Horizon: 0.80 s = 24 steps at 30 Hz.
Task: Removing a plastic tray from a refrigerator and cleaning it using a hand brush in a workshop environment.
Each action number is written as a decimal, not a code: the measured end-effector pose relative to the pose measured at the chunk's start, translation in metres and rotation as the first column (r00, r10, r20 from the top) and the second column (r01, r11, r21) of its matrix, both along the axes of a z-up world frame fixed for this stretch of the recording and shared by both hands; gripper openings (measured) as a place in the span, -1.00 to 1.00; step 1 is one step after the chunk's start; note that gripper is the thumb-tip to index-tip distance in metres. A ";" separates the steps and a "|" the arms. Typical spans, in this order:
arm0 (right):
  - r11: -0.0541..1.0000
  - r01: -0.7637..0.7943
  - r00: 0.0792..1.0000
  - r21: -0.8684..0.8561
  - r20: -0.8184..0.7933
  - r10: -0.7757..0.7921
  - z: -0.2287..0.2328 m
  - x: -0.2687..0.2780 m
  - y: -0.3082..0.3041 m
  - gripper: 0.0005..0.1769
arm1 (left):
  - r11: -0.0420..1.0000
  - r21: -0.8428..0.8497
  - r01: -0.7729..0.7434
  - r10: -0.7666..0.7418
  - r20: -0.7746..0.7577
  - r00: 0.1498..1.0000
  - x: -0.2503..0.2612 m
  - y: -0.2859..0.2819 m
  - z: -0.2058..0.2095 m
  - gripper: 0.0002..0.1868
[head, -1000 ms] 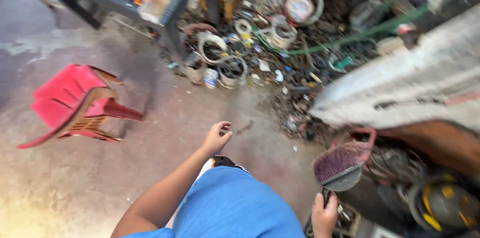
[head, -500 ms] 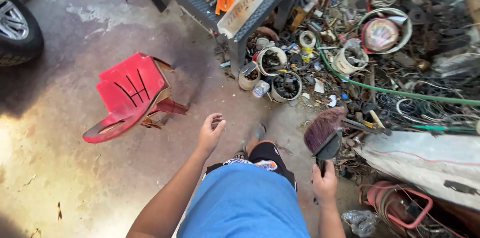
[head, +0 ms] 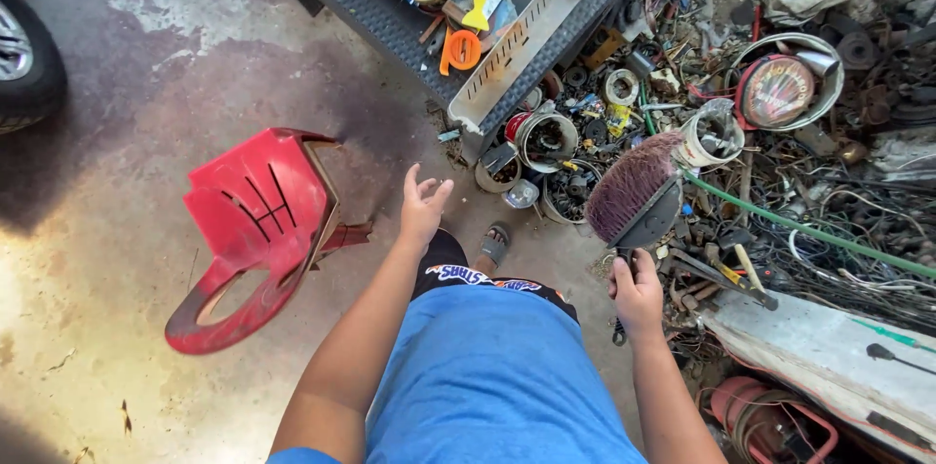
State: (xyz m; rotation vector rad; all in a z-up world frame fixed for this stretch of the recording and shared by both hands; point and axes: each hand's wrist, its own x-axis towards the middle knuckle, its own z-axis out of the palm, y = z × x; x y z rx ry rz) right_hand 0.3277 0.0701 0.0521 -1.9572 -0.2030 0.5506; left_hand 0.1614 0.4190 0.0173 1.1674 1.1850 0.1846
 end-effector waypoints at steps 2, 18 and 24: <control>0.999 0.020 0.999 -0.045 0.038 -0.018 0.026 0.003 0.027 -0.84 | 0.999 -0.038 0.010 -0.009 0.007 1.000 0.023 0.023 -0.013 0.00; 0.839 0.452 0.888 -0.301 0.237 -0.394 0.041 -0.099 0.108 -0.56 | 0.905 -0.162 0.393 -0.423 -0.246 0.872 0.128 0.127 -0.134 -0.04; 0.783 0.352 0.928 -0.512 0.080 -0.364 0.049 -0.115 0.112 -0.47 | 0.949 -0.213 0.234 -0.257 -0.087 0.963 0.149 0.147 -0.081 -0.55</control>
